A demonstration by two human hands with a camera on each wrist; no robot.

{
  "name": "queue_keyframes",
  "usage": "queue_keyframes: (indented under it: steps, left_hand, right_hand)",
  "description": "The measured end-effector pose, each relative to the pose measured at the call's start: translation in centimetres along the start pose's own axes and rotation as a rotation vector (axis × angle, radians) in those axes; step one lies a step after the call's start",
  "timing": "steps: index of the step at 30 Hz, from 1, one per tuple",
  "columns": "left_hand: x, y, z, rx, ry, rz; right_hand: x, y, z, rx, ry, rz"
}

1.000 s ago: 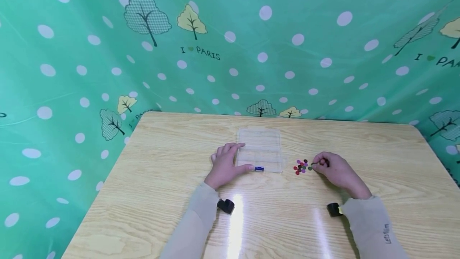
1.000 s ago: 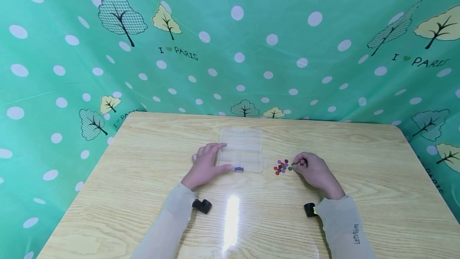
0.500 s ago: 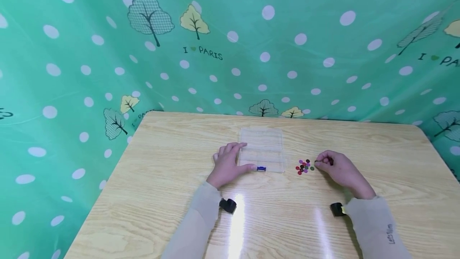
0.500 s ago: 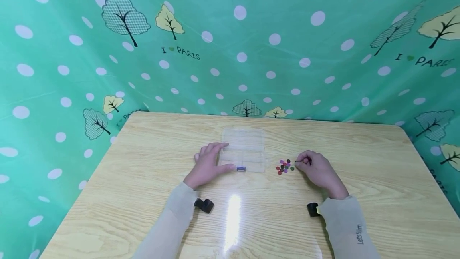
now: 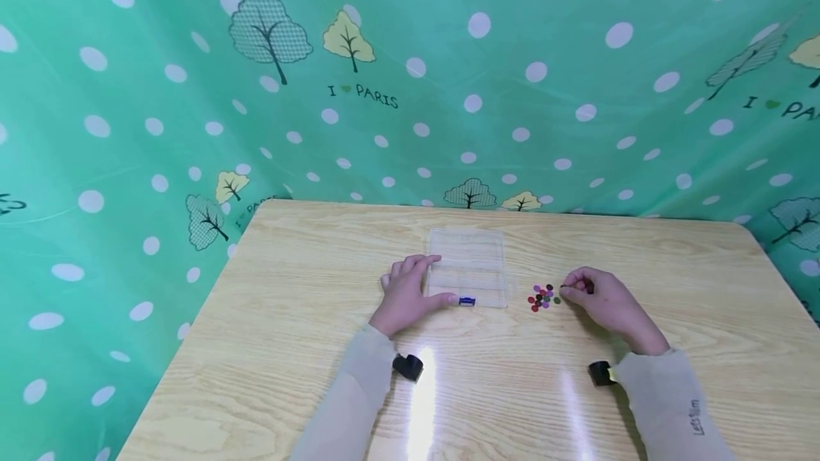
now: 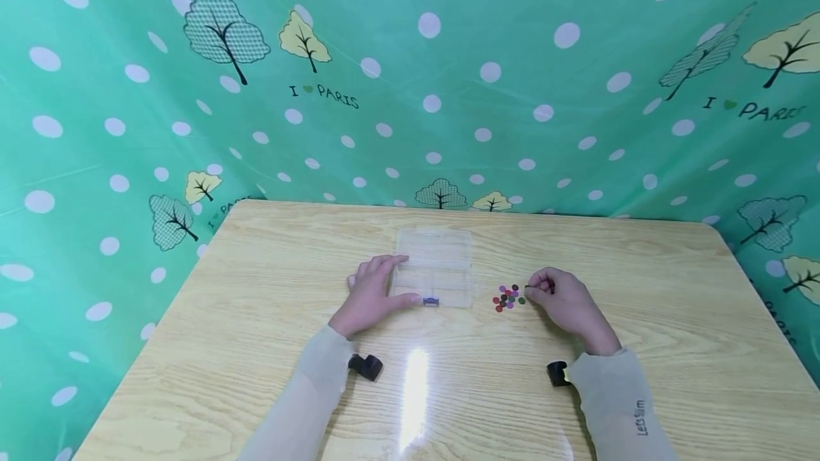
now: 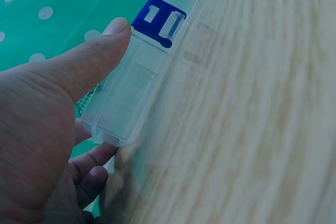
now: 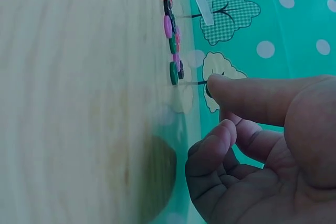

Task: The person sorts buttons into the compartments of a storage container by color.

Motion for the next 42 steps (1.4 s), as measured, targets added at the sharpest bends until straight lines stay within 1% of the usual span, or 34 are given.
queue_keyframes:
  steps: [5, 11, 14, 22, 32, 39, 42]
  left_hand:
    - [0.1, 0.0, 0.0, -0.007, 0.003, -0.001]
    - [0.1, 0.0, 0.1, -0.008, -0.001, -0.012]
    - [0.1, 0.1, 0.1, -0.001, -0.001, -0.017]
    - [0.0, 0.0, 0.0, 0.007, 0.006, -0.003]
    - [0.0, 0.1, 0.1, 0.006, 0.001, -0.004]
    - [0.1, -0.1, 0.1, -0.001, 0.0, -0.002]
    - [0.1, -0.1, 0.1, 0.003, -0.004, 0.001]
  right_hand:
    - [-0.5, 0.0, -0.1, -0.001, -0.021, -0.025]
    - [-1.0, -0.1, -0.2, -0.017, -0.058, -0.015]
    - [-1.3, -0.1, -0.2, -0.01, -0.071, -0.02]
    - [-2.4, -0.1, -0.2, 0.014, -0.071, -0.039]
    - [-3.5, -0.2, 0.5, 0.008, -0.097, -0.063]
    - [-3.9, -0.3, 0.8, 0.001, -0.073, -0.038]
    - [-4.1, -0.2, 0.8, 0.004, -0.066, -0.042]
Point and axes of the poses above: each hand's wrist, its own y-axis away from the middle knuckle, its own z-axis out of the palm, x = y × z, the point moved 2 cm from there along -y, towards the middle knuckle, and after that the axes turned 11 degrees about z, right-handed, at the moved point
